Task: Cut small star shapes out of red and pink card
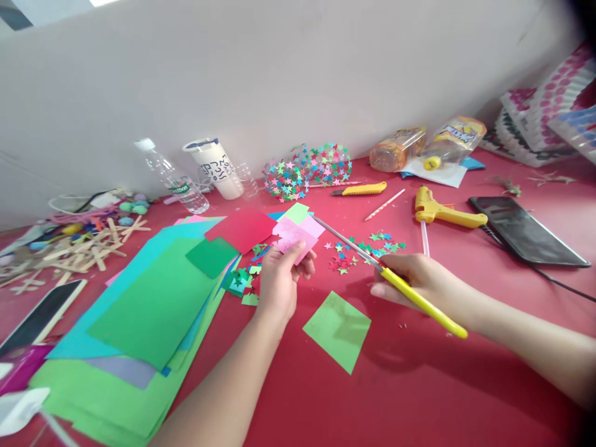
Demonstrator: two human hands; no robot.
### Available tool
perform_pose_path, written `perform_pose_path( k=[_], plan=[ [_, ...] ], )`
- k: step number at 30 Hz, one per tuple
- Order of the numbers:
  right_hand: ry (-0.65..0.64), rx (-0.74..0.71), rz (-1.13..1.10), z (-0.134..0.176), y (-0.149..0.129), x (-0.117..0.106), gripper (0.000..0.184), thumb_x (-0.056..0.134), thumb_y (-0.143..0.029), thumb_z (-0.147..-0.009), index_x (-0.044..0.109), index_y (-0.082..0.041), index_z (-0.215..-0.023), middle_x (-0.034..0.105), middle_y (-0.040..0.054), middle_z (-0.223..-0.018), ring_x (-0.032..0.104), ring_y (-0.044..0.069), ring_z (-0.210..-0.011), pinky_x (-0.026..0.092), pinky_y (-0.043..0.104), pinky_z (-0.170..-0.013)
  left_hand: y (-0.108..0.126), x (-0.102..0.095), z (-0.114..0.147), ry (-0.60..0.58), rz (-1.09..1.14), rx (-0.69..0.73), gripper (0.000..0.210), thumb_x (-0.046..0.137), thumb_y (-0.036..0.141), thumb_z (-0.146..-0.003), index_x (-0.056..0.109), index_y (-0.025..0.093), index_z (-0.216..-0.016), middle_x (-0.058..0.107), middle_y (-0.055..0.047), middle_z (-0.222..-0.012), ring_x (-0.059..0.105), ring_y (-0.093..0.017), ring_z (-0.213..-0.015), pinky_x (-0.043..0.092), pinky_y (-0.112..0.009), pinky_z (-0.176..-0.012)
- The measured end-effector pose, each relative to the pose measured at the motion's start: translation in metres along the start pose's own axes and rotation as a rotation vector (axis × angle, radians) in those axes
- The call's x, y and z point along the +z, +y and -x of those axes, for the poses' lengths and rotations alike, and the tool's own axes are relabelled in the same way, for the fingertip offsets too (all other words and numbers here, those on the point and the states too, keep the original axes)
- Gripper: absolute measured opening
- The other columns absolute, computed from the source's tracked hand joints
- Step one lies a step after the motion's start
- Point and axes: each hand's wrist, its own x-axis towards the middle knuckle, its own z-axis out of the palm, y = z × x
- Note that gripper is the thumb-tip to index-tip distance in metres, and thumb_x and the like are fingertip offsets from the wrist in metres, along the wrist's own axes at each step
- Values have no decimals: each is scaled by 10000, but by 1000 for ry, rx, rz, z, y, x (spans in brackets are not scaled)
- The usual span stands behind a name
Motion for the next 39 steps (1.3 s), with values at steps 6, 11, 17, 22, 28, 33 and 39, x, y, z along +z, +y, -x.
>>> perform_pose_path(
  k=[6, 11, 17, 22, 28, 33, 39],
  plan=[
    [21, 30, 17, 4, -5, 0, 532, 564, -735, -792, 434, -243, -634, 398, -57, -579, 346, 143, -540, 264, 277, -492, -4, -1, -2, 1, -24, 22, 169, 733, 267, -689, 617, 150, -652, 645, 16, -570, 527, -62, -422, 376, -178, -418],
    [0, 74, 4, 5, -9, -4, 515, 541, -702, -816, 402, -242, -630, 336, -74, -591, 315, 124, -537, 247, 264, -473, -6, -1, -2, -36, -43, 34, 161, 707, 260, -754, 610, 154, -682, 645, 17, -599, 551, -63, -446, 388, -172, -435],
    [-48, 79, -7, 4, -8, -8, 569, 593, -740, -763, 388, -237, -592, 287, -85, -553, 318, 112, -491, 229, 239, -440, -5, 1, 1, -56, -13, 52, 136, 708, 225, -737, 631, 154, -650, 652, 14, -581, 561, -68, -450, 398, -170, -434],
    [-183, 62, -40, 3, 3, -19, 599, 583, -808, -758, 465, -231, -647, 389, -60, -582, 421, 144, -504, 214, 231, -411, -3, 2, 1, -14, 5, 35, 149, 731, 240, -695, 622, 167, -624, 643, 22, -557, 557, -74, -434, 386, -179, -414],
    [-287, 64, 43, 4, 3, -27, 593, 549, -779, -824, 448, -231, -621, 421, -53, -575, 476, 155, -489, 331, 251, -432, -6, 2, 0, -6, 17, 20, 117, 734, 230, -684, 636, 166, -675, 656, 21, -563, 546, -75, -431, 380, -180, -414],
    [-299, 96, -26, 6, -6, -26, 624, 536, -816, -789, 383, -241, -601, 334, -70, -570, 444, 152, -489, 322, 247, -443, -4, 5, 7, -127, -38, -28, 119, 704, 228, -704, 618, 166, -649, 635, 28, -539, 502, -65, -395, 347, -183, -389],
    [-304, 98, -52, 6, -6, -24, 607, 546, -794, -804, 383, -241, -615, 304, -77, -593, 401, 139, -505, 297, 245, -447, -4, 5, 12, -222, -91, -46, 210, 650, 249, -766, 569, 176, -587, 561, 51, -463, 419, -40, -351, 294, -170, -370]
  ],
)
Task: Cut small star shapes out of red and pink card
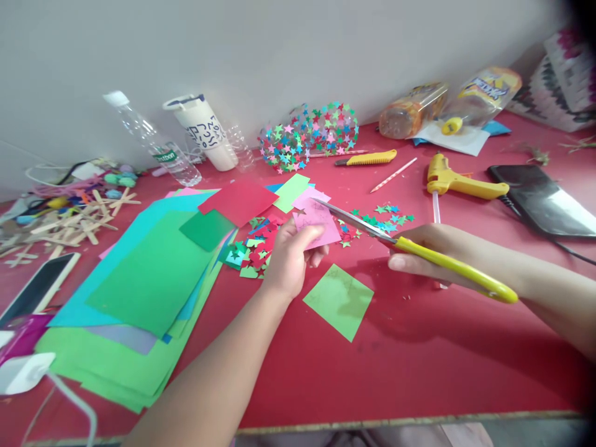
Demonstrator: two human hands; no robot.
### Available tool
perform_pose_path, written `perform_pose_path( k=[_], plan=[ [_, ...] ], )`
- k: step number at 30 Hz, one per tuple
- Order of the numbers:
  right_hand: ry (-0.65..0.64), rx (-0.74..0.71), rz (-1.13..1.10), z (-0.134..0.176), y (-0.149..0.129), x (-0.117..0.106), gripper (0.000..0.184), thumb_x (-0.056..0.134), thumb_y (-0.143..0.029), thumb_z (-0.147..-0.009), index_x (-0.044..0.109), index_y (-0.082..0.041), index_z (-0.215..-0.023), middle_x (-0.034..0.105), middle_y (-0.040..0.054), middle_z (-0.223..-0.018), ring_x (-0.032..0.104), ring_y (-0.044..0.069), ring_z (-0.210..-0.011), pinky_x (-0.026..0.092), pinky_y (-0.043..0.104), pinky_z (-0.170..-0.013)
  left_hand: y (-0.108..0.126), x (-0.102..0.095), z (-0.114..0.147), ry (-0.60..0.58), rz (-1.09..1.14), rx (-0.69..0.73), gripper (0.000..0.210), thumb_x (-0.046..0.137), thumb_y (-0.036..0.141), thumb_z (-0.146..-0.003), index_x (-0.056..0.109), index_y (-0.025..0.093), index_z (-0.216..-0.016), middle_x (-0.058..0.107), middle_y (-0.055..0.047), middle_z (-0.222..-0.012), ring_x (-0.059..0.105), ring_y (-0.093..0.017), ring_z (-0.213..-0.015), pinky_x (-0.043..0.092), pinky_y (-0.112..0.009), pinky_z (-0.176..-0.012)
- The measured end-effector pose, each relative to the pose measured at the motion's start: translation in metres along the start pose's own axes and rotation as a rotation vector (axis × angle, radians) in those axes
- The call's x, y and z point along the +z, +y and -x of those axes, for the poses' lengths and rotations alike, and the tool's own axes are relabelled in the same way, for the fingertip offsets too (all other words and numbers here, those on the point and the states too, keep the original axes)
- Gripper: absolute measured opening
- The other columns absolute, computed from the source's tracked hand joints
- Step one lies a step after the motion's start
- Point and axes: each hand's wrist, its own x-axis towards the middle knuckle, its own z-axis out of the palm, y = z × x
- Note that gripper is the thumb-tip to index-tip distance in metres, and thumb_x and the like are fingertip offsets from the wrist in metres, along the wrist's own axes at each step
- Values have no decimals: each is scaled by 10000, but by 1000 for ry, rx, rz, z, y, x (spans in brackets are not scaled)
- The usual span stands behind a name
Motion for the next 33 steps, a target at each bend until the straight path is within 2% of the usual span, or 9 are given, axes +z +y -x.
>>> perform_pose_path(
  k=[3, 9, 12, 16, 22, 28, 33],
  plan=[
    [23, -12, 24, 0, 1, 2, 623, 535, -810, -798, 364, -241, -609, 272, -80, -599, 355, 130, -510, 247, 241, -448, -2, 0, 0, -13, -7, 9, 271, 636, 330, -828, 594, 177, -609, 587, 35, -488, 461, -52, -371, 325, -172, -375],
    [7, 6, 28, 2, -4, 3, 632, 531, -825, -788, 361, -240, -617, 297, -82, -594, 362, 131, -508, 236, 248, -463, -3, 1, 1, -66, 4, 57, 228, 625, 345, -867, 623, 184, -705, 662, 13, -561, 570, -99, -417, 456, -209, -424],
    [-5, -1, 30, 4, -4, 4, 621, 528, -813, -803, 375, -238, -623, 316, -83, -594, 360, 131, -513, 248, 248, -471, -1, 1, 4, -44, -8, 80, 229, 598, 344, -891, 617, 190, -722, 637, 26, -528, 545, -96, -390, 435, -205, -403],
    [-28, -27, 0, 5, -2, 5, 587, 550, -776, -822, 407, -238, -636, 363, -75, -591, 376, 137, -509, 257, 252, -472, 2, 2, 8, 34, -35, 103, 298, 551, 329, -912, 568, 198, -645, 570, 40, -477, 468, -69, -367, 373, -184, -378],
    [-48, -24, -1, 8, -6, 4, 601, 457, -811, -836, 415, -239, -657, 438, -49, -599, 451, 168, -521, 251, 259, -489, 4, 5, 9, 117, -114, 160, 297, 569, 353, -911, 531, 213, -652, 532, 54, -474, 439, -67, -373, 335, -183, -369],
    [-57, 45, -24, 11, -11, 5, 585, 475, -795, -846, 438, -238, -674, 459, -53, -589, 441, 154, -520, 278, 259, -497, 6, 7, 11, 126, -189, 136, 368, 575, 415, -910, 527, 215, -604, 541, 35, -466, 439, -75, -364, 333, -206, -366],
    [-54, 67, -69, 11, -11, 7, 583, 454, -782, -868, 441, -239, -659, 396, -85, -498, 377, 126, -443, 266, 252, -472, 9, 8, 13, 124, -213, 121, 376, 575, 433, -909, 527, 217, -605, 574, 25, -491, 445, -75, -366, 330, -208, -369]
  ],
)
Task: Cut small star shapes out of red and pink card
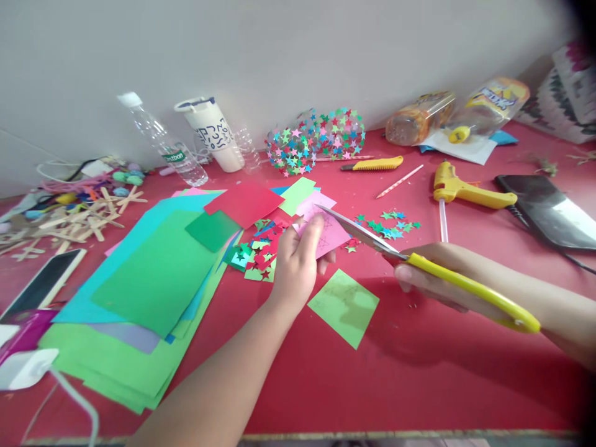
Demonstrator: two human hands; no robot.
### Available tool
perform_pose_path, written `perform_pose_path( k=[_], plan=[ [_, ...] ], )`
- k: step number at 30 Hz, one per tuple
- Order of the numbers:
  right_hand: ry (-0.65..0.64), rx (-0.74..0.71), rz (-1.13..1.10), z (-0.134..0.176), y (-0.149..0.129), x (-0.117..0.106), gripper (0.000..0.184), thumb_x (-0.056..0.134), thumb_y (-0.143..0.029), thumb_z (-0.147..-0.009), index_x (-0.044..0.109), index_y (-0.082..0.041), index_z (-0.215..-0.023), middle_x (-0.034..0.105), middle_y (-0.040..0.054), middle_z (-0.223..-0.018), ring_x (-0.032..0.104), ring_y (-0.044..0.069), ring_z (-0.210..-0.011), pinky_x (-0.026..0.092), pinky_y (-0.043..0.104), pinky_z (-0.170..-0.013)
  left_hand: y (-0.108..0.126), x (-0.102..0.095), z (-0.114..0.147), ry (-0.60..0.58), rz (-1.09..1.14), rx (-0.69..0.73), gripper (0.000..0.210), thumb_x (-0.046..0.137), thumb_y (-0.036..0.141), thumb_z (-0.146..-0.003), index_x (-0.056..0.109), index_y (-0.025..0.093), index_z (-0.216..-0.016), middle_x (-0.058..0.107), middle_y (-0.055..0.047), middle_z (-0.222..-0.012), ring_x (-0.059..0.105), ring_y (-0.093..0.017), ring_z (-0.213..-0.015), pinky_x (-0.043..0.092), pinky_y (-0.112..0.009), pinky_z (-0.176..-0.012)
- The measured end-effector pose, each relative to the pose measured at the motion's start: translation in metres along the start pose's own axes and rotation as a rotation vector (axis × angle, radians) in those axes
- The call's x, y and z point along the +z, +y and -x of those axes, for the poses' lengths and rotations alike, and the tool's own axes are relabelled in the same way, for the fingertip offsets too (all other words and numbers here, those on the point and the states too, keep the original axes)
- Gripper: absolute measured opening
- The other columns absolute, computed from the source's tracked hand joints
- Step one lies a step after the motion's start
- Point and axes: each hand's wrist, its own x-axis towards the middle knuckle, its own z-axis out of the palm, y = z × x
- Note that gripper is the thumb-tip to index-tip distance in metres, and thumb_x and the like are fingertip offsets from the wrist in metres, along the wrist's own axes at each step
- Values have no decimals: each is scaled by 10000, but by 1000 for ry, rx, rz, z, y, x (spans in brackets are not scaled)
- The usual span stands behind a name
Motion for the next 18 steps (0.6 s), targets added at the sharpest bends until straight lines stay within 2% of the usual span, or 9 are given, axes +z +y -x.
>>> perform_pose_path(
  k=[4, 10, 18],
  plan=[
    [-7, 25, -56, -1, 0, 0, 552, 548, -756, -834, 498, -231, -671, 399, -92, -495, 367, 114, -427, 284, 234, -446, 0, 0, 0, -15, 4, 3, 364, 561, 418, -921, 531, 214, -621, 557, 30, -486, 441, -72, -368, 333, -202, -375],
    [9, 55, -69, -2, -3, 1, 542, 567, -742, -829, 552, -221, -682, 426, -87, -497, 379, 108, -419, 311, 218, -423, -1, -1, 1, -13, 3, -23, 378, 531, 429, -936, 522, 215, -624, 543, 34, -481, 439, -73, -374, 341, -192, -383],
    [11, 34, -50, -2, -2, 1, 558, 569, -773, -793, 530, -234, -653, 447, -66, -515, 410, 136, -444, 319, 243, -425, 1, -1, 2, 0, -27, -13, 340, 543, 410, -928, 517, 217, -649, 539, 37, -479, 431, -76, -376, 340, -198, -390]
  ],
)
